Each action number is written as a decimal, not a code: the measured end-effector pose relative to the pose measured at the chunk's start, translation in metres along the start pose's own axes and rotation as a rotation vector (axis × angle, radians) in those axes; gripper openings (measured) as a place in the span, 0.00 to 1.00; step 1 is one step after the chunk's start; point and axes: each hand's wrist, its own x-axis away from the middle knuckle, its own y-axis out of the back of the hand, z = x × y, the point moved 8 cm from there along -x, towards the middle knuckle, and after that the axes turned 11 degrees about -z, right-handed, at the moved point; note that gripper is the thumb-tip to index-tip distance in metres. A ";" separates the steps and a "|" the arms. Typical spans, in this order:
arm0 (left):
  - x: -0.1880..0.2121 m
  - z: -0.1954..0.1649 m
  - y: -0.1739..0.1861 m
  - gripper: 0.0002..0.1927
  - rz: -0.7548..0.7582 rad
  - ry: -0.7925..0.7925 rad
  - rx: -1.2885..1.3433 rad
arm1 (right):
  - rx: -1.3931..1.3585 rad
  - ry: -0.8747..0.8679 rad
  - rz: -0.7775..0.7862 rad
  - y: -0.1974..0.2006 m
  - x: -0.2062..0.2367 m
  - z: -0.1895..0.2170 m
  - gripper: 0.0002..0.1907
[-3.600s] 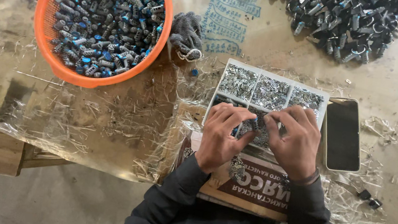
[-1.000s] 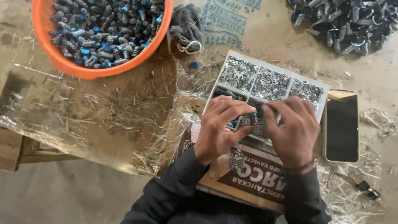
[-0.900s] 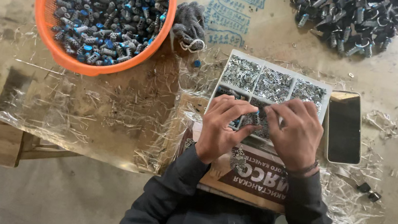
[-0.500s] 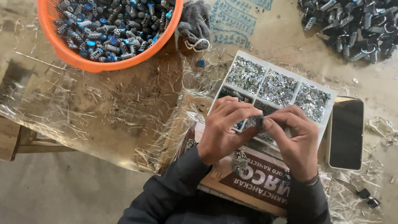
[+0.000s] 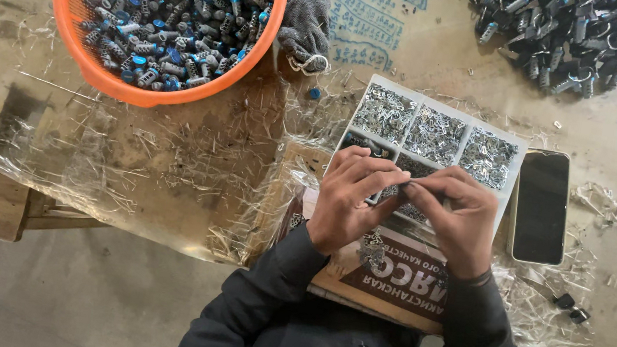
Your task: The person sits at a workbench and assembles small metal fittings by hand, picking components from a compartment box and an orange basket, fitting the parts together in their hands, and placing finished assemblies into the box compartments.
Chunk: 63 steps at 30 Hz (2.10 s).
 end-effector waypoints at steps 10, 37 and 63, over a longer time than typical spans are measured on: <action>-0.004 -0.003 0.005 0.18 -0.009 0.008 -0.004 | 0.048 0.055 0.007 -0.002 0.003 0.012 0.05; 0.002 0.006 0.001 0.20 -0.010 0.047 -0.036 | 0.672 0.409 -0.164 0.002 -0.002 0.040 0.05; 0.002 0.001 0.002 0.17 -0.009 -0.032 -0.074 | 0.138 0.050 0.025 -0.002 -0.001 0.021 0.05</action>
